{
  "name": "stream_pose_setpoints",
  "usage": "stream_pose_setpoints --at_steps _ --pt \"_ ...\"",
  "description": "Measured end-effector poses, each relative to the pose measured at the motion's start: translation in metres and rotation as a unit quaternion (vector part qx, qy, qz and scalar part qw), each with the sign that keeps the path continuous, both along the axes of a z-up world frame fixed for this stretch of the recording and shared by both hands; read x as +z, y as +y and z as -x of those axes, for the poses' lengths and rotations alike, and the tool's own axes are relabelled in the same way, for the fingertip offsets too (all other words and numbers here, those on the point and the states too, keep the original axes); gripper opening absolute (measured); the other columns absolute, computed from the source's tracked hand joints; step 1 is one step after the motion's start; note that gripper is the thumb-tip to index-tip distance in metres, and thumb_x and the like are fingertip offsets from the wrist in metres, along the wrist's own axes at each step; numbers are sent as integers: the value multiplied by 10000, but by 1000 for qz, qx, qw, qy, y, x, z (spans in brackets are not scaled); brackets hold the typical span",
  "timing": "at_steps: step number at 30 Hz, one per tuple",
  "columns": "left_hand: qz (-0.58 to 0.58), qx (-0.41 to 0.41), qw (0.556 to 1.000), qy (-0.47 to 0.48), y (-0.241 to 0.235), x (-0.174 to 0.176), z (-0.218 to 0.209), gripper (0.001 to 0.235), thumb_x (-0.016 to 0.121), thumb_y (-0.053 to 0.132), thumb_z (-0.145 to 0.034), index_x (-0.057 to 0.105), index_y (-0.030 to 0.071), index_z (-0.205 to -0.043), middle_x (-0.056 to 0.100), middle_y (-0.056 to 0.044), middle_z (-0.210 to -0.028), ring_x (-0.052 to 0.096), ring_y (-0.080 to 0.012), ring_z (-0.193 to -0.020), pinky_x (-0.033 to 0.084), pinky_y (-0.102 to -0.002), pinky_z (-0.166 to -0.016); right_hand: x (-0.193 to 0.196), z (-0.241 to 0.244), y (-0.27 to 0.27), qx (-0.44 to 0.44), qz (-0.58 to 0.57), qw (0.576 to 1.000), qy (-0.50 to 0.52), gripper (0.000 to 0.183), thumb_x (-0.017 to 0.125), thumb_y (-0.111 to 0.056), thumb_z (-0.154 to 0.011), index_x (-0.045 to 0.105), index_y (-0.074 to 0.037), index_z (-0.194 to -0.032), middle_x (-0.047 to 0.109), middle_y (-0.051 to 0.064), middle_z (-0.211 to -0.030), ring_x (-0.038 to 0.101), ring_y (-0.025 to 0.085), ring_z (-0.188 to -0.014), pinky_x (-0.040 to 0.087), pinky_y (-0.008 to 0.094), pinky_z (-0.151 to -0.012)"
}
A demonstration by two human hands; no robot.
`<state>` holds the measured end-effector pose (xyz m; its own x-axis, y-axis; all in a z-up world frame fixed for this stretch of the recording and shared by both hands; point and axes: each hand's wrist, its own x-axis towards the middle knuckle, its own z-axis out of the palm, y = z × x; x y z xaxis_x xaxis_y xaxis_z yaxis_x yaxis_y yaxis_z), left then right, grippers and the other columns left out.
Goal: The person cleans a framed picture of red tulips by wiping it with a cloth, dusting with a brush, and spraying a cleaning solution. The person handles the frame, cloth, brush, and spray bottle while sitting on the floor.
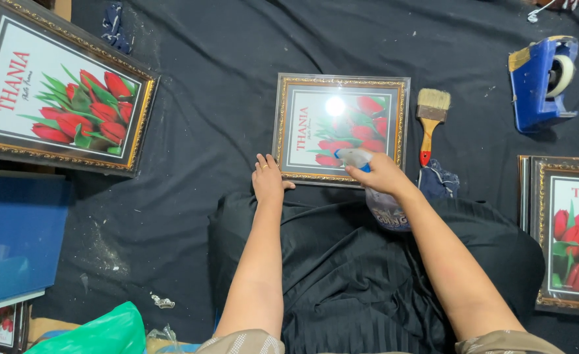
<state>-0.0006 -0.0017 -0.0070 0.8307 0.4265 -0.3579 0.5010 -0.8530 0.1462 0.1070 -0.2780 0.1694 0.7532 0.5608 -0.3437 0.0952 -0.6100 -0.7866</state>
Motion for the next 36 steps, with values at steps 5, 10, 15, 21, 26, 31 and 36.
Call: stream_pose_setpoints --at_steps 5,10,15,21,26,31,36 --pt "-23 -8 1000 4 1 -7 0 1355 917 593 -520 274 11 -1561 323 -251 -1611 431 -367 -1440 378 -451 -1151 20 -2 6 -8 -3 997 -72 437 698 -384 -906 706 -73 -1212 782 182 -997 736 331 -830 570 481 -799" --pt "-17 -6 1000 1 2 -8 1 1360 924 583 -502 283 16 -1559 336 -244 -1608 438 -364 -1434 389 -442 -1141 -46 -38 -41 -172 19 976 -136 382 741 -419 -925 706 -109 -1145 762 156 -956 731 365 -937 566 510 -859" --pt "-8 -4 1000 1 2 -5 1 1370 930 576 -495 281 21 -1566 330 -242 -1613 435 -370 -1435 389 -451 -1141 -72 -65 -73 -303 112 935 -148 520 751 -621 -908 701 -182 -1181 735 222 -987 689 451 -1010 547 571 -865" --pt "-23 -12 999 -19 0 5 4 1320 930 545 -526 306 6 -1557 364 -250 -1594 463 -371 -1416 411 -448 -1123 -54 -103 -107 -405 -74 848 -334 317 870 -259 -971 730 -76 -1189 758 227 -996 717 428 -1001 551 515 -772" --pt "-55 -23 996 71 4 -4 -5 1309 859 706 -662 221 34 -1586 201 -236 -1658 352 -357 -1469 388 -403 -1119 -12 -125 -142 -392 20 840 -375 362 781 -417 -1011 624 -142 -1186 764 99 -1015 697 373 -903 499 455 -793" --pt "-80 -28 994 68 4 -15 -3 1332 845 747 -637 228 43 -1586 214 -225 -1658 359 -339 -1469 398 -381 -1112 -67 -146 -175 -392 -25 815 -425 373 721 -346 -1090 576 -65 -1289 739 167 -1096 692 363 -953 505 438 -815" --pt "-83 -28 994 61 3 -11 -3 1344 857 748 -621 242 42 -1586 228 -225 -1653 376 -341 -1460 409 -386 -1106 -118 -151 -210 -398 107 862 -295 727 823 -324 -936 426 -7 -1456 576 281 -1279 563 473 -1184 433 528 -978"
